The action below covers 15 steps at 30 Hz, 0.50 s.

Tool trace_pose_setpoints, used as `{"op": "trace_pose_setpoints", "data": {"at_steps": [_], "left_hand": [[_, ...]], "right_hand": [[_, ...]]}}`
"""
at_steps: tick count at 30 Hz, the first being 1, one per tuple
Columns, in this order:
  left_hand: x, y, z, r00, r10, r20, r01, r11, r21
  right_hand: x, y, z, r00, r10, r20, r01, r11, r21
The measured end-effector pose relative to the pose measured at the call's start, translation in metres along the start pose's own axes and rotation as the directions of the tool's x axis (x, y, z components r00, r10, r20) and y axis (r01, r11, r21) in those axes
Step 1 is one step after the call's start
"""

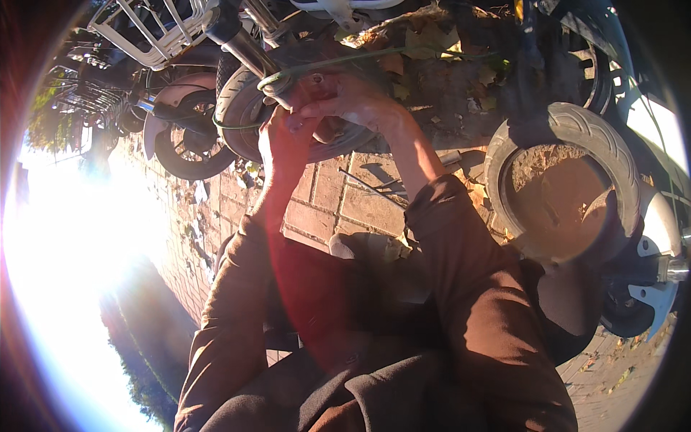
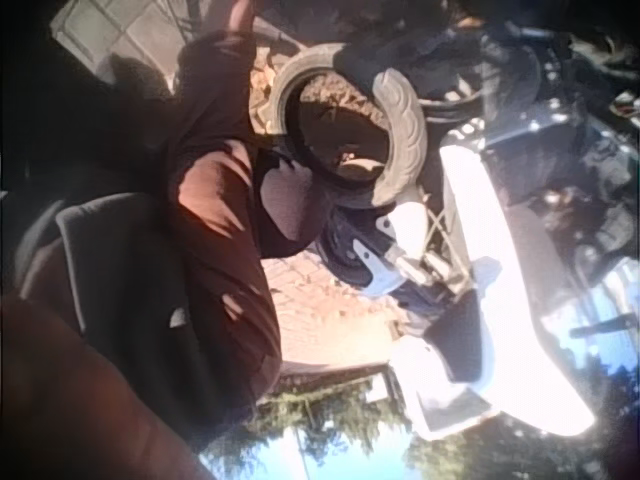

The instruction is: The person secures a scooter wheel to the front fork using a green zip tie. They wrap the tie around the fork and wheel, pull it tight, and then use pliers to trim the excess tail. The person also briefly handles a detached tire lying on the ground.

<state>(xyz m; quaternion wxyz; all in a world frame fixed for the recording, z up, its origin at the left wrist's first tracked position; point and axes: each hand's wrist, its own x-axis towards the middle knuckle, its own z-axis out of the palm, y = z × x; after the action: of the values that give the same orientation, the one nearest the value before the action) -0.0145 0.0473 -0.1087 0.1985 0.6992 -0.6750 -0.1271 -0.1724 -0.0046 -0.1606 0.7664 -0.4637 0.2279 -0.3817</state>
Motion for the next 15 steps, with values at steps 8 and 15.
{"op": "trace_pose_setpoints", "data": {"at_steps": [8,15], "left_hand": [[0.006,0.010,0.034,0.943,-0.102,-0.316,0.076,0.993,-0.093],[0.011,0.009,0.041,0.935,-0.203,-0.292,0.135,0.962,-0.237]], "right_hand": [[-0.051,0.009,-0.054,0.957,0.092,-0.275,-0.095,0.995,0.002],[-0.070,0.065,-0.083,0.837,0.162,-0.523,-0.493,0.639,-0.590]]}}
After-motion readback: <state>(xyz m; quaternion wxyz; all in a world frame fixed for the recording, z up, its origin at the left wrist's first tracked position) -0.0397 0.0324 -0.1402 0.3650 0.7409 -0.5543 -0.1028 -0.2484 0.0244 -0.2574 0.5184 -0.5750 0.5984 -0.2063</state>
